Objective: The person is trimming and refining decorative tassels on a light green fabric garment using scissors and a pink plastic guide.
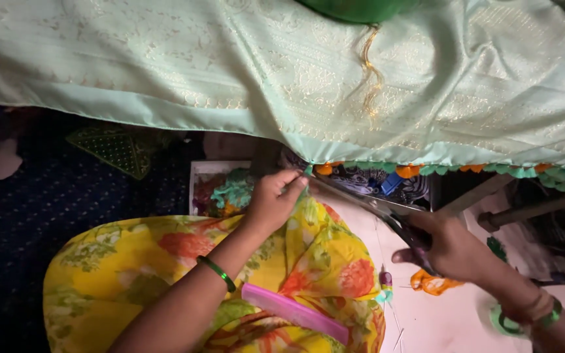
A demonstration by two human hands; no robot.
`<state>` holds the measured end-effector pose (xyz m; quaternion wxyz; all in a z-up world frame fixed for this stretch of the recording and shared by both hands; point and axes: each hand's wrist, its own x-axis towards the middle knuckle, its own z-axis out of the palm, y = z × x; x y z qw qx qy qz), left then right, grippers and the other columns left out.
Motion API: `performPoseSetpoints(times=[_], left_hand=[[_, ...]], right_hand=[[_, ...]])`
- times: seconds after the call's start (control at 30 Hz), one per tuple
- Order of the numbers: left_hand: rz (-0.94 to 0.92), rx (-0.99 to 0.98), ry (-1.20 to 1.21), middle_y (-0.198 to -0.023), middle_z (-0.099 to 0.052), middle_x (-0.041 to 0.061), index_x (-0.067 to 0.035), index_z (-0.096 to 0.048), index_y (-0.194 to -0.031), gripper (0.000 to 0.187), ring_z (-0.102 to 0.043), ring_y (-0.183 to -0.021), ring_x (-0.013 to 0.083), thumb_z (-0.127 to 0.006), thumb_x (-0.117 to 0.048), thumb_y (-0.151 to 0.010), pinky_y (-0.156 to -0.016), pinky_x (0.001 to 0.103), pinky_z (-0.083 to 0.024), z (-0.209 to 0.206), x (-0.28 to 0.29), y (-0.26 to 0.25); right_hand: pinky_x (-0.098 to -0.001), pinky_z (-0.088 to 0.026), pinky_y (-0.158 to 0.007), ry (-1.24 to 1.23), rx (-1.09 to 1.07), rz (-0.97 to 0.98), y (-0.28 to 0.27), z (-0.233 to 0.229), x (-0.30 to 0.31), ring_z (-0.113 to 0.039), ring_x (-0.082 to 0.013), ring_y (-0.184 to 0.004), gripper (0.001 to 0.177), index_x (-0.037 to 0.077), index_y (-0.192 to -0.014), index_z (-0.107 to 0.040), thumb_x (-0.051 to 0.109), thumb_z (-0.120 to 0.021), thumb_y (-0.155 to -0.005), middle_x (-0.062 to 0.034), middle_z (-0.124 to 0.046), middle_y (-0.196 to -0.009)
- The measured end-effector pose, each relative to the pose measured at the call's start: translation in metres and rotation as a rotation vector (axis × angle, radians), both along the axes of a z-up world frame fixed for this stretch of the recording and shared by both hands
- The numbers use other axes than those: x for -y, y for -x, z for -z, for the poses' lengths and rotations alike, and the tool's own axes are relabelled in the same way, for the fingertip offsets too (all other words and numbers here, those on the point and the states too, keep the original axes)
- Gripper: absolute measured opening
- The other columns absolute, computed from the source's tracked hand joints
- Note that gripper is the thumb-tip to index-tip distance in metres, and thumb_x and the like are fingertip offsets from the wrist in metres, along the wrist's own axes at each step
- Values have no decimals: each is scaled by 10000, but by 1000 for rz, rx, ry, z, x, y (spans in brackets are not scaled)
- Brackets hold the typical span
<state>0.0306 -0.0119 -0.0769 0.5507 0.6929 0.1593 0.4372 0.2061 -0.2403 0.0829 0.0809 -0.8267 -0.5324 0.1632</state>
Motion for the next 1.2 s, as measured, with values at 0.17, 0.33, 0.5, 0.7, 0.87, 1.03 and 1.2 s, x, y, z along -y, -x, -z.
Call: performPoseSetpoints(times=[0.17,0.33,0.5,0.7,0.87,1.03,1.2], left_hand=[[17,14,43,-833,-784,43,-18,-771,-939,185,-693,-757,79,-639,-141,-979,-722,279,-537,-7,1,3],[38,53,71,-841,-802,59,-40,-807,-922,185,-684,-755,82,-641,-112,-959,-727,273,-535,-3,0,-1],[51,28,98,-801,-795,44,-42,-814,-884,199,-690,-711,76,-629,-86,-943,-676,266,-533,-2,-3,-3],[1,-168,173,-742,-778,81,-57,-830,-898,202,-594,-606,141,-639,-91,-951,-600,311,-479,-17,0,3],[-3,-14,55,-838,-803,48,-41,-787,-911,161,-734,-742,99,-639,-93,-948,-698,277,-560,-8,-2,-1],[-8,-6,53,-824,-797,43,-31,-760,-926,155,-729,-730,113,-655,-135,-972,-693,283,-556,-10,1,4],[-10,-432,90,-794,-786,57,-93,-806,-915,217,-667,-644,153,-649,-230,-978,-637,322,-528,-2,-3,32]], right_hand=[[-453,-458,-563,-57,111,-239,-4,-11,-28,-512,-356,-604,581,8,-883,-593,457,-899,-676,-190,-577,-678],[-485,-497,-638,43,171,-310,-5,-14,-48,-614,-419,-698,658,18,-969,-554,548,-827,-691,-209,-629,-774],[-474,-521,-677,229,156,-203,11,-26,-63,-646,-403,-729,738,4,-1010,-546,621,-831,-723,-212,-627,-795],[-478,-496,-647,220,148,-231,16,-28,-66,-604,-413,-660,728,-1,-1054,-544,585,-839,-739,-240,-597,-721],[-465,-472,-561,-24,90,-390,1,-10,-54,-500,-427,-617,585,-32,-899,-583,446,-870,-721,-244,-586,-694],[-439,-451,-531,-44,38,-338,-1,1,-43,-419,-390,-566,487,-40,-818,-594,355,-874,-766,-239,-553,-652],[-398,-484,-501,-144,-85,-435,-14,33,-21,-547,-237,-519,401,7,-812,-634,285,-909,-727,-151,-622,-639]])
